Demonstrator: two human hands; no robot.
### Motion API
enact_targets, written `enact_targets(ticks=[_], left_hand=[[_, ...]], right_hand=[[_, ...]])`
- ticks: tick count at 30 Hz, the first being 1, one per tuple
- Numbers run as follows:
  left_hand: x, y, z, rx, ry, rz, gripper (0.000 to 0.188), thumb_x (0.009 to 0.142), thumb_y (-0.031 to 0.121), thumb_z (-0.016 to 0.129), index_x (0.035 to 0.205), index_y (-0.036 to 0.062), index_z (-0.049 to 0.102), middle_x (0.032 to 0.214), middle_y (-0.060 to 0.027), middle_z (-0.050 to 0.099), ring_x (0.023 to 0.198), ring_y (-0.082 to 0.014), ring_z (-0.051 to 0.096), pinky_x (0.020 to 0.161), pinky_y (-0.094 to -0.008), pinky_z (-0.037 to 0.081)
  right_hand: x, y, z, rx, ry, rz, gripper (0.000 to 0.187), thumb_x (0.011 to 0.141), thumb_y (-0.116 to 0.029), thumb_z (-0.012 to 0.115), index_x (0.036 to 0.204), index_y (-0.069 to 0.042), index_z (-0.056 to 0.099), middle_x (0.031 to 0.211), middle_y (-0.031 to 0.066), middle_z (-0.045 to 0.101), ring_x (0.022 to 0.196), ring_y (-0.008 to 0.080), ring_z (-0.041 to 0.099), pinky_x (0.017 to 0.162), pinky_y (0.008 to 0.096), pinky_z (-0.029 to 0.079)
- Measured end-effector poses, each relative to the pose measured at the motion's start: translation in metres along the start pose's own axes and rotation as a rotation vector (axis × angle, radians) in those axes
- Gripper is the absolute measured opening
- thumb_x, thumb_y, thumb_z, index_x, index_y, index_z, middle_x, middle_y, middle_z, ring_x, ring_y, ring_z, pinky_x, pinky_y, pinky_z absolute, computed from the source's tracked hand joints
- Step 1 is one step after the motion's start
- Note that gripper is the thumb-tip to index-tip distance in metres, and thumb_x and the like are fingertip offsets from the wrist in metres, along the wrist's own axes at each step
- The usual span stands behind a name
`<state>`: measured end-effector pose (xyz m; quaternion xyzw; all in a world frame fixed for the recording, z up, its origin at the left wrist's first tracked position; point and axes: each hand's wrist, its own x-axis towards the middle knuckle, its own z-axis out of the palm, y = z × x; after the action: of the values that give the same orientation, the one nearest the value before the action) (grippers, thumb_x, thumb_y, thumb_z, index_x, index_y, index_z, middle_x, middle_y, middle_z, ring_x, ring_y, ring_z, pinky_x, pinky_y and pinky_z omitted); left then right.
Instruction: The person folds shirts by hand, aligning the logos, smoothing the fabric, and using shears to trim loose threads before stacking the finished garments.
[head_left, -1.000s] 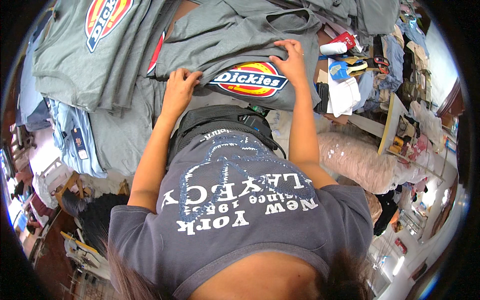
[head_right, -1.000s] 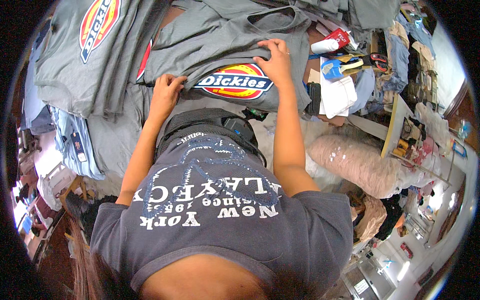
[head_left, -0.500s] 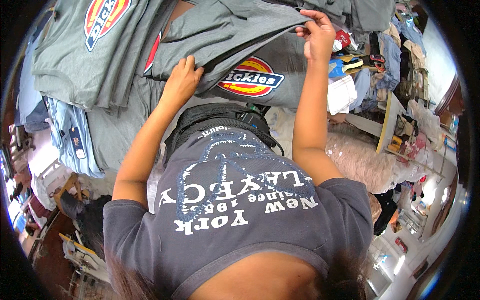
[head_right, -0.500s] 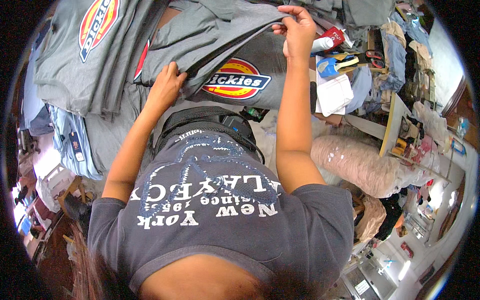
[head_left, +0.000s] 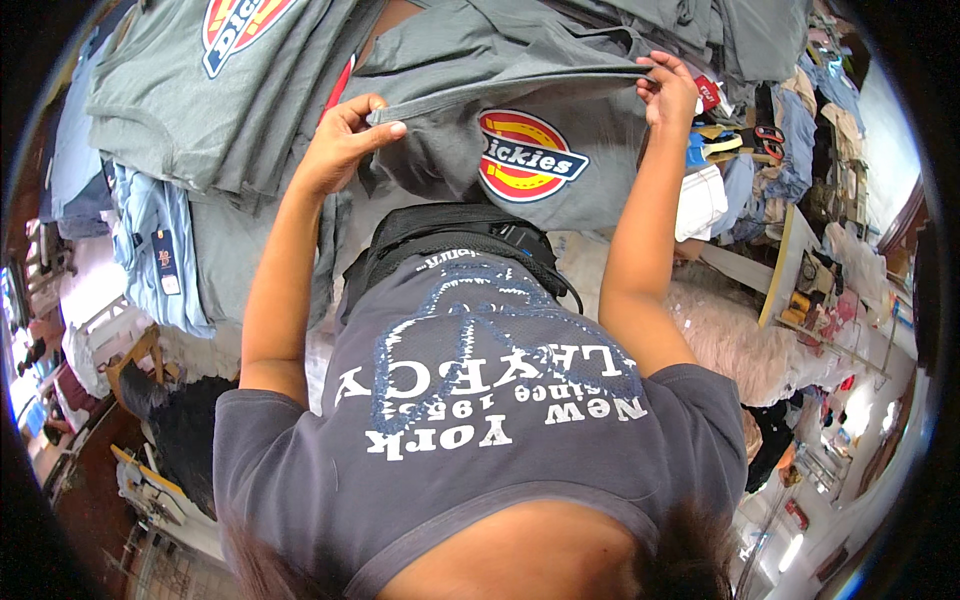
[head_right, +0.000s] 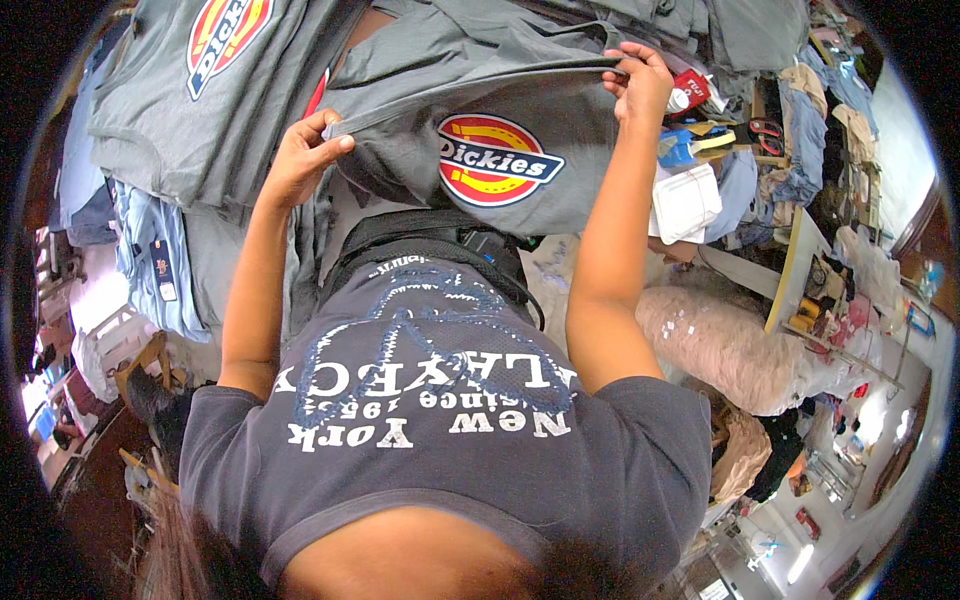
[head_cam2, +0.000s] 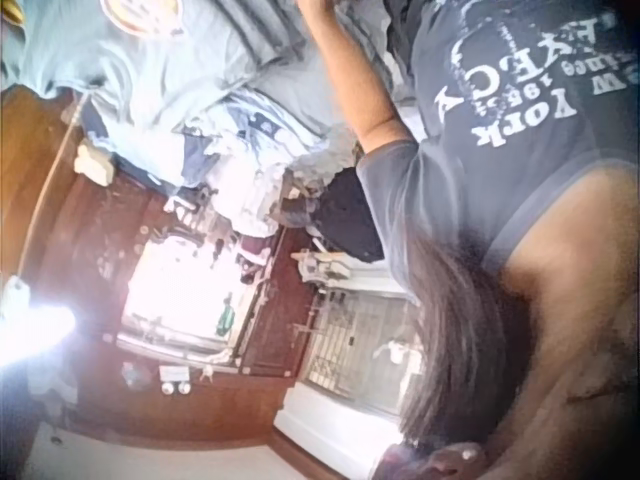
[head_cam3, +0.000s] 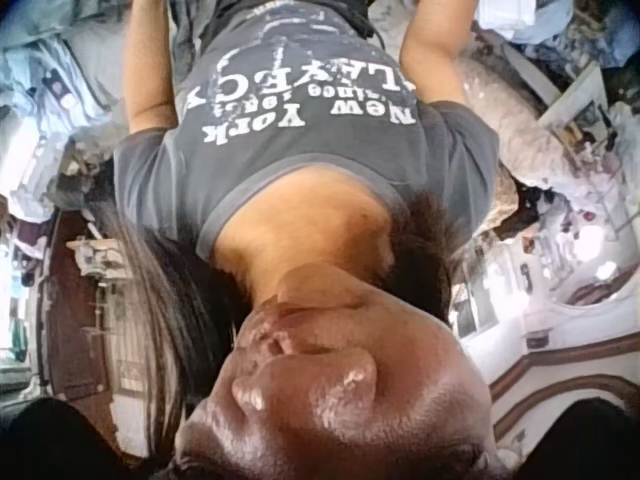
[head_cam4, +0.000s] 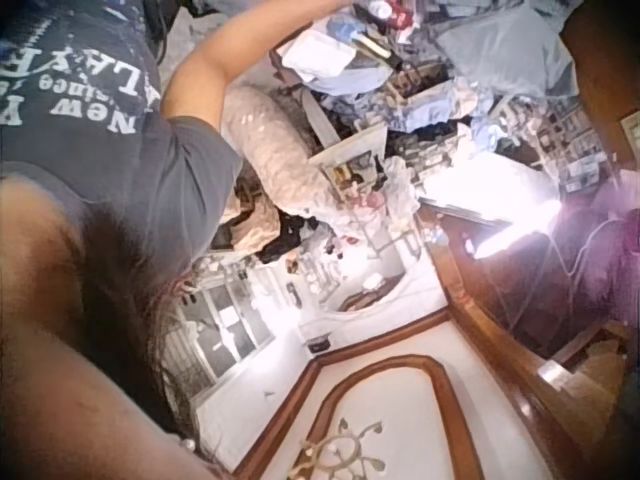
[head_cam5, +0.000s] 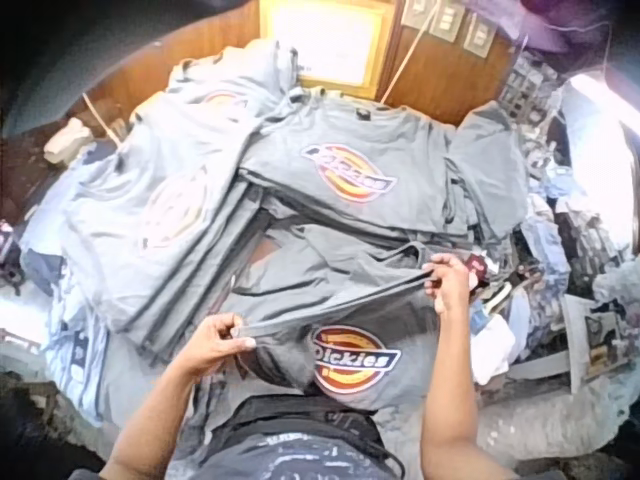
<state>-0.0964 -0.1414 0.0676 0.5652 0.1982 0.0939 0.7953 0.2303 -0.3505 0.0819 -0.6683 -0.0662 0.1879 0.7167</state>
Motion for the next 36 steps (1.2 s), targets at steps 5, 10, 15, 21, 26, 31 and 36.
enact_targets(ticks=[5,10,15,21,26,31,36], left_hand=[[0.000,-0.004,0.000,-0.025,0.074,-0.115,0.016,0.073,0.010,0.066,0.077,0.0089,0.051,0.069,0.0063,0.048,0.059,-0.0007,0.041,0.053,-0.0153,0.031],[0.008,-0.029,0.004,0.478,0.248,0.434,0.013,0.070,0.001,0.060,0.077,0.0079,0.051,0.072,0.0007,0.051,0.059,-0.0085,0.050,0.053,-0.0198,0.040],[-0.009,-0.038,0.009,1.266,0.107,0.976,0.022,0.055,0.000,0.058,0.075,0.0080,0.055,0.082,-0.0060,0.052,0.081,-0.0226,0.055,0.065,-0.0296,0.048],[-0.019,-0.046,0.012,1.389,-0.015,1.094,0.020,0.053,0.006,0.057,0.073,0.0095,0.055,0.083,-0.0039,0.049,0.080,-0.0194,0.053,0.064,-0.0279,0.048],[-0.022,-0.049,0.012,1.249,0.051,0.958,0.020,0.056,-0.002,0.057,0.074,0.0070,0.054,0.084,-0.0050,0.051,0.076,-0.0196,0.054,0.063,-0.0269,0.047],[-0.025,-0.035,0.013,0.854,0.334,0.696,0.021,0.066,-0.013,0.051,0.078,0.0044,0.050,0.086,-0.0086,0.055,0.066,-0.0145,0.052,0.058,-0.0214,0.042],[-0.016,-0.029,-0.015,0.772,0.758,0.391,0.013,0.074,-0.003,0.049,0.085,0.0030,0.049,0.085,-0.0124,0.053,0.071,-0.0228,0.052,0.067,-0.0287,0.043]], right_hand=[[-0.002,0.009,-0.005,-0.014,0.032,0.030,0.024,0.065,0.009,0.045,0.086,-0.001,0.051,0.075,0.0138,0.061,0.044,0.0163,0.052,0.038,0.0240,0.042],[-0.004,0.029,-0.009,0.095,0.030,-0.021,0.029,0.068,0.010,0.042,0.094,-0.003,0.048,0.087,0.0141,0.058,0.057,0.0192,0.055,0.048,0.0292,0.047],[-0.007,0.073,-0.020,0.240,0.119,0.014,0.024,0.076,0.004,0.045,0.099,-0.006,0.045,0.087,0.0091,0.054,0.070,0.0206,0.055,0.055,0.0336,0.047],[-0.015,0.093,-0.026,0.402,0.115,0.110,0.021,0.080,-0.002,0.047,0.100,-0.008,0.046,0.083,0.0072,0.054,0.066,0.0180,0.052,0.053,0.0306,0.043],[-0.022,0.090,-0.026,0.401,0.115,0.117,0.020,0.080,-0.004,0.047,0.099,-0.009,0.047,0.080,0.0072,0.054,0.059,0.0175,0.051,0.046,0.0286,0.041],[-0.013,0.056,-0.004,0.257,-0.025,0.096,0.020,0.078,-0.004,0.047,0.097,-0.008,0.050,0.079,0.0079,0.055,0.057,0.0202,0.054,0.047,0.0334,0.047],[-0.023,0.010,0.093,0.429,-0.750,-0.135,0.058,0.078,-0.004,0.056,0.128,-0.009,0.027,0.128,0.0101,0.034,0.111,0.0228,0.041,0.087,0.0321,0.038]])
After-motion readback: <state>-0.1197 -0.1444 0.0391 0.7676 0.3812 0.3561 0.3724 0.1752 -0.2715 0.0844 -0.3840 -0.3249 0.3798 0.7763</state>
